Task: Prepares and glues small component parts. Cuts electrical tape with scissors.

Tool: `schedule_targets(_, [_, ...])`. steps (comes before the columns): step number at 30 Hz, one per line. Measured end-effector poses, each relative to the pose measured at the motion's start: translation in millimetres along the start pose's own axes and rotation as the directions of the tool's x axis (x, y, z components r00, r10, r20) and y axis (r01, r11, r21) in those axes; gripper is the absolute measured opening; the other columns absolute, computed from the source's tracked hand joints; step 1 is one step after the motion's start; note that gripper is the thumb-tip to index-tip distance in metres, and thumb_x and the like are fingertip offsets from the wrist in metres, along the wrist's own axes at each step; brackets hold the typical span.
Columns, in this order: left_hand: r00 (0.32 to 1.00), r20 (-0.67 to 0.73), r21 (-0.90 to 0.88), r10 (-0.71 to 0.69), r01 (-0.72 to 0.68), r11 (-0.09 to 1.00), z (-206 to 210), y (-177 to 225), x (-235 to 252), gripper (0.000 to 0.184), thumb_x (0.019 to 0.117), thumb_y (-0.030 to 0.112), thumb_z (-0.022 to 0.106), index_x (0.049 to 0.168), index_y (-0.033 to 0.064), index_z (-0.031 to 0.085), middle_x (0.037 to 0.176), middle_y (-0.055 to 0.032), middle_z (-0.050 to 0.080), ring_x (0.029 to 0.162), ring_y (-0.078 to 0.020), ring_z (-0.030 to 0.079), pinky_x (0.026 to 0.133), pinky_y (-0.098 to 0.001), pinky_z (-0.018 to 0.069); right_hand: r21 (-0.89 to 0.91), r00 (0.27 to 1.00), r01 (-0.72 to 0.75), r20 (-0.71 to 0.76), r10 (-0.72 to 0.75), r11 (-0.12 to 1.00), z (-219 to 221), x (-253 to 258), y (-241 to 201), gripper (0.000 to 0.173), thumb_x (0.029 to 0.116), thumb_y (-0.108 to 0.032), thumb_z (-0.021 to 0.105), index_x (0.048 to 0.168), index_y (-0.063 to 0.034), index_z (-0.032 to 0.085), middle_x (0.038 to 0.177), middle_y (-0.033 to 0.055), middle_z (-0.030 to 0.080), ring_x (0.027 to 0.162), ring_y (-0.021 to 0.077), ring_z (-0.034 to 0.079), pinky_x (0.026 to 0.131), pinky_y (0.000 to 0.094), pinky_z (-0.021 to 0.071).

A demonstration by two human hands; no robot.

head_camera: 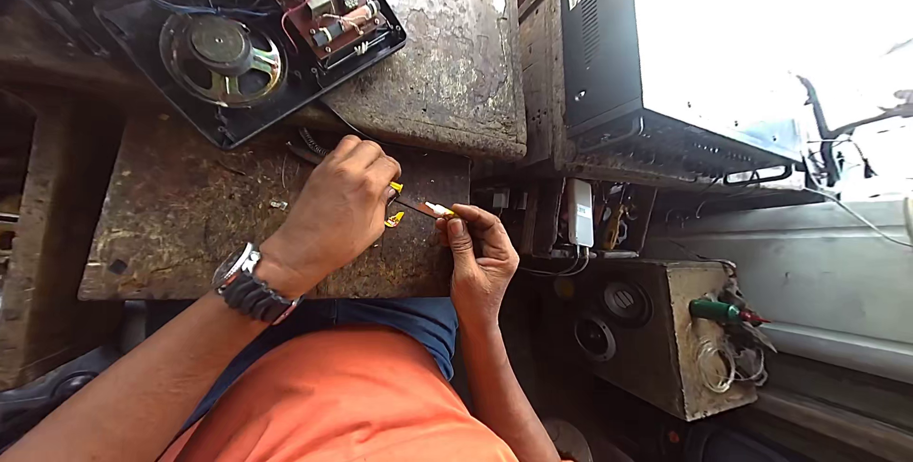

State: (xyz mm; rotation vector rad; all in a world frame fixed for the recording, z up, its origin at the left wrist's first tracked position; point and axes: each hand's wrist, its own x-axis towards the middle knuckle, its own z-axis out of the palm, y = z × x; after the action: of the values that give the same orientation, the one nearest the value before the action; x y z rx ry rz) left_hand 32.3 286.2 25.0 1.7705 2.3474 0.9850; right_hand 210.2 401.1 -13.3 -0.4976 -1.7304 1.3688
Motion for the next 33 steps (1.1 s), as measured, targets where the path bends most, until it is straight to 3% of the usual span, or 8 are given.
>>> schedule_targets(6, [0.992, 0.122, 0.036, -0.04, 0.036, 0.999, 14.4, -15.9, 23.0, 0.012, 0.0942, 0.015, 0.064, 0.096, 0.0096, 0.074, 0.098, -0.0085, 0.062, 0.102, -0.0293, 0.06, 0.087, -0.0454, 0.0521, 0.032, 1.0, -0.031, -0.002, 0.031, 0.999, 0.4, 4.2, 0.2, 0.02, 0.0979, -0.001, 0.066, 0.117, 0.0015, 0.07, 0.097, 0.0128, 0.073, 0.08, 0.0169, 0.072, 0.071, 0.0295, 0.0632])
schedule_targets(9, [0.992, 0.121, 0.026, -0.024, 0.021, 0.999, 14.4, -13.4, 21.8, 0.009, 0.0928, 0.012, 0.065, 0.094, 0.0078, 0.073, 0.098, -0.0109, 0.062, 0.101, -0.0329, 0.059, 0.084, -0.0493, 0.0503, -0.035, 0.999, -0.032, 0.009, 0.033, 0.999, 0.7, 8.9, -4.1, 0.019, 0.0974, -0.001, 0.067, 0.115, 0.0021, 0.07, 0.097, 0.0122, 0.073, 0.077, 0.0158, 0.071, 0.068, 0.0274, 0.0621])
schedule_targets(14, [0.997, 0.068, -0.058, 0.032, -0.028, 0.998, 19.9, -20.1, 19.1, 0.012, 0.0977, 0.013, 0.058, 0.098, 0.0076, 0.068, 0.101, -0.0101, 0.06, 0.103, -0.0314, 0.058, 0.088, -0.0464, 0.05, -0.204, 0.996, 0.088, 0.012, -0.088, 0.975, 0.0, 23.1, -0.5, 0.018, 0.0945, 0.002, 0.069, 0.112, 0.0026, 0.072, 0.101, 0.0095, 0.074, 0.083, 0.0143, 0.072, 0.076, 0.0284, 0.0636])
schedule_targets(26, [0.995, 0.005, -0.226, 0.103, -0.099, 0.969, 20.2, -12.5, 19.9, 0.014, 0.0982, 0.011, 0.055, 0.1, 0.0059, 0.068, 0.097, -0.0077, 0.064, 0.097, -0.0256, 0.061, 0.087, -0.0406, 0.0508, -0.176, 0.996, 0.085, 0.036, -0.08, 0.981, -0.2, 24.4, 8.1, 0.019, 0.0919, 0.002, 0.072, 0.111, 0.0034, 0.073, 0.101, 0.0101, 0.074, 0.085, 0.0142, 0.072, 0.077, 0.0277, 0.0631])
schedule_targets(33, [0.995, -0.01, -0.325, 0.099, -0.096, 0.941, 19.1, -8.3, 19.8, 0.011, 0.0961, 0.006, 0.057, 0.096, 0.0078, 0.068, 0.091, -0.0035, 0.063, 0.09, -0.0178, 0.061, 0.08, -0.0303, 0.0521, -0.19, 0.991, 0.125, 0.076, -0.112, 0.974, 0.0, 24.2, 8.0, 0.02, 0.0897, 0.003, 0.074, 0.11, 0.0038, 0.073, 0.101, 0.0103, 0.074, 0.088, 0.0147, 0.072, 0.079, 0.0281, 0.0635])
